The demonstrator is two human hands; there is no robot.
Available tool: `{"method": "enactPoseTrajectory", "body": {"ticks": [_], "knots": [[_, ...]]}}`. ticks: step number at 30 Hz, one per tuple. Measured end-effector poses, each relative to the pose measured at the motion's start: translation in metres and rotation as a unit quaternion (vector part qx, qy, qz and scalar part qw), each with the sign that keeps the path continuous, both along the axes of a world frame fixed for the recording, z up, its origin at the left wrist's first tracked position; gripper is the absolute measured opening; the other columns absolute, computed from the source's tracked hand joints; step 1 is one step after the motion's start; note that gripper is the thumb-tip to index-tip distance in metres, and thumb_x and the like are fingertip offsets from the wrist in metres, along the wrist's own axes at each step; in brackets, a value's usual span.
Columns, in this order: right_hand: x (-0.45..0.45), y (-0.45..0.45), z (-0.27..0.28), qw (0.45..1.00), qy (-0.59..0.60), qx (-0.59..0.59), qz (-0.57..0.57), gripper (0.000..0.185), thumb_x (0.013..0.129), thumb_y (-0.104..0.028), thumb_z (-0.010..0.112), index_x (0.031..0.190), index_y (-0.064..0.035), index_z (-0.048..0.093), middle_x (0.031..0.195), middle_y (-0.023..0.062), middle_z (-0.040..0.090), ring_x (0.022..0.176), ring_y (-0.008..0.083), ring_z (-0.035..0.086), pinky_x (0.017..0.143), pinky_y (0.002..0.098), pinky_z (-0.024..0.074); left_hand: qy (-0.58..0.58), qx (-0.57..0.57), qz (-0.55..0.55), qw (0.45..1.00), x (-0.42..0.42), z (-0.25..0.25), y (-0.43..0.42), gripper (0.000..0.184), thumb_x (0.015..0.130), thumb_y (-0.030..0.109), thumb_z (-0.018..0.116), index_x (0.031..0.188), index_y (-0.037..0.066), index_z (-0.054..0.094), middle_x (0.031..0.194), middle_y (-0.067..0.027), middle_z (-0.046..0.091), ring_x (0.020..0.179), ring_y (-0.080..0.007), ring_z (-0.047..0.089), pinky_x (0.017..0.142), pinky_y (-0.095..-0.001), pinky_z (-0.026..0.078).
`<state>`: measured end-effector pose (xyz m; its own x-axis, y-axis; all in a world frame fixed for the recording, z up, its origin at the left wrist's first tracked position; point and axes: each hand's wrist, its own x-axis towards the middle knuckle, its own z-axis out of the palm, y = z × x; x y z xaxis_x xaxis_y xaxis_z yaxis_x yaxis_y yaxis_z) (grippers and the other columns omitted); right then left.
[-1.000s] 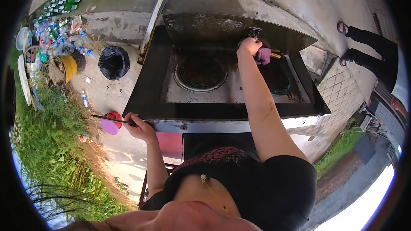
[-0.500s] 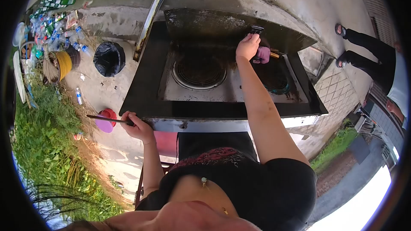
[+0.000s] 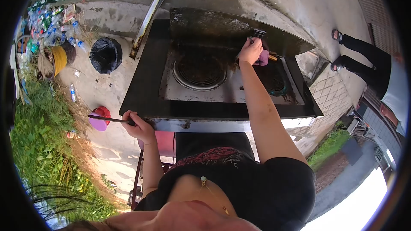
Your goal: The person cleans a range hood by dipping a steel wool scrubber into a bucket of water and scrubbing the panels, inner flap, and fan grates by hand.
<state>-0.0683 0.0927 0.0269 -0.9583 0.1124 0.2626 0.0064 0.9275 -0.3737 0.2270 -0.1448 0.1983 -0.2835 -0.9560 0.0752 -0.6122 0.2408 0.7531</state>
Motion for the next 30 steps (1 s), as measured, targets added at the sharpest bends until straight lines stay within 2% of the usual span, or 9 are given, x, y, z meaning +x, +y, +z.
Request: {"method": "enactPoseTrajectory", "body": {"ticks": [4, 8, 10, 14, 18, 20, 25, 28, 30], "knots": [[-0.007, -0.008, -0.012, 0.944, -0.07, -0.285, -0.153, 0.017, 0.081, -0.013, 0.061, 0.087, -0.0066, 0.046, 0.08, 0.0082, 0.055, 0.072, 0.0216, 0.051, 0.063, 0.032, 0.0407, 0.009, 0.002, -0.004, 1.0, 0.0, -0.001, -0.001, 0.012, 0.089, 0.008, 0.046, 0.095, -0.003, 0.05, 0.08, -0.0079, 0.052, 0.07, -0.0154, 0.05, 0.065, -0.025, 0.043], [-0.003, 0.024, -0.011, 0.701, -0.113, -0.658, -0.25, 0.009, 0.087, -0.013, 0.055, 0.081, -0.0093, 0.049, 0.081, -0.0002, 0.054, 0.076, 0.0108, 0.05, 0.066, 0.024, 0.0427, 0.022, 0.009, -0.009, 1.0, 0.003, -0.004, -0.001, 0.012, 0.089, 0.008, 0.047, 0.094, -0.002, 0.05, 0.08, -0.0077, 0.052, 0.07, -0.0149, 0.049, 0.065, -0.0246, 0.043], [-0.001, 0.016, 0.008, 0.673, -0.102, -0.67, -0.296, 0.014, 0.087, -0.019, 0.057, 0.09, -0.0099, 0.047, 0.082, 0.0001, 0.052, 0.076, 0.0106, 0.047, 0.07, 0.0259, 0.0398, 0.024, -0.018, -0.007, 1.0, 0.001, -0.005, -0.001, 0.01, 0.087, 0.005, 0.047, 0.091, -0.003, 0.051, 0.075, -0.0086, 0.052, 0.065, -0.0165, 0.05, 0.06, -0.0254, 0.042], [-0.003, 0.003, -0.018, 0.98, -0.054, -0.139, -0.13, 0.03, 0.082, -0.021, 0.061, 0.097, -0.0037, 0.041, 0.079, 0.013, 0.05, 0.072, 0.0265, 0.05, 0.067, 0.0345, 0.0409, 0.023, -0.028, -0.009, 0.999, -0.001, -0.004, -0.002, 0.009, 0.086, 0.004, 0.047, 0.089, -0.003, 0.051, 0.074, -0.009, 0.052, 0.064, -0.0173, 0.05, 0.058, -0.0261, 0.042], [0.005, 0.013, -0.007, 0.986, -0.126, -0.09, -0.064, 0.032, 0.077, -0.021, 0.066, 0.095, -0.0055, 0.044, 0.076, 0.0161, 0.056, 0.072, 0.0338, 0.057, 0.065, 0.0407, 0.0434, 0.023, -0.028, -0.015, 0.999, -0.001, -0.004, -0.004, 0.008, 0.086, 0.003, 0.047, 0.089, -0.003, 0.051, 0.075, -0.0091, 0.052, 0.065, -0.0177, 0.05, 0.058, -0.0264, 0.042], [0.027, 0.068, -0.035, 0.945, -0.325, 0.025, -0.037, 0.027, 0.074, -0.026, 0.067, 0.09, -0.0082, 0.055, 0.08, 0.0143, 0.06, 0.079, 0.0284, 0.06, 0.069, 0.0348, 0.0466, 0.018, -0.03, -0.015, 0.999, 0.0, -0.004, -0.003, 0.008, 0.085, 0.002, 0.047, 0.089, -0.003, 0.051, 0.075, -0.0091, 0.052, 0.065, -0.0178, 0.05, 0.058, -0.0266, 0.042], [0.01, 0.051, -0.023, 0.953, -0.093, -0.247, -0.15, 0.025, 0.087, -0.023, 0.054, 0.095, 0.0, 0.052, 0.091, 0.013, 0.059, 0.08, 0.0204, 0.056, 0.072, 0.0326, 0.0435, 0.005, -0.045, -0.032, 0.998, 0.006, -0.003, -0.004, 0.008, 0.085, 0.002, 0.047, 0.089, -0.003, 0.051, 0.074, -0.0092, 0.052, 0.065, -0.0178, 0.05, 0.058, -0.0265, 0.042], [0.002, 0.0, -0.021, 0.97, -0.065, -0.184, -0.148, 0.03, 0.086, -0.025, 0.054, 0.101, 0.0012, 0.05, 0.098, 0.0186, 0.058, 0.092, 0.0294, 0.056, 0.077, 0.0356, 0.0427, 0.013, -0.022, -0.012, 1.0, -0.001, -0.002, -0.001, 0.009, 0.087, 0.004, 0.047, 0.091, -0.003, 0.051, 0.076, -0.0086, 0.052, 0.066, -0.0166, 0.05, 0.06, -0.0259, 0.042], [0.016, 0.032, -0.052, 0.963, -0.223, -0.082, -0.125, 0.036, 0.084, -0.028, 0.056, 0.105, 0.0009, 0.05, 0.102, 0.0205, 0.058, 0.096, 0.0313, 0.055, 0.081, 0.036, 0.0423, 0.012, -0.013, -0.015, 1.0, 0.001, -0.004, -0.002, 0.012, 0.088, 0.007, 0.047, 0.094, -0.003, 0.05, 0.078, -0.0076, 0.052, 0.068, -0.0151, 0.049, 0.063, -0.0251, 0.042]]}}
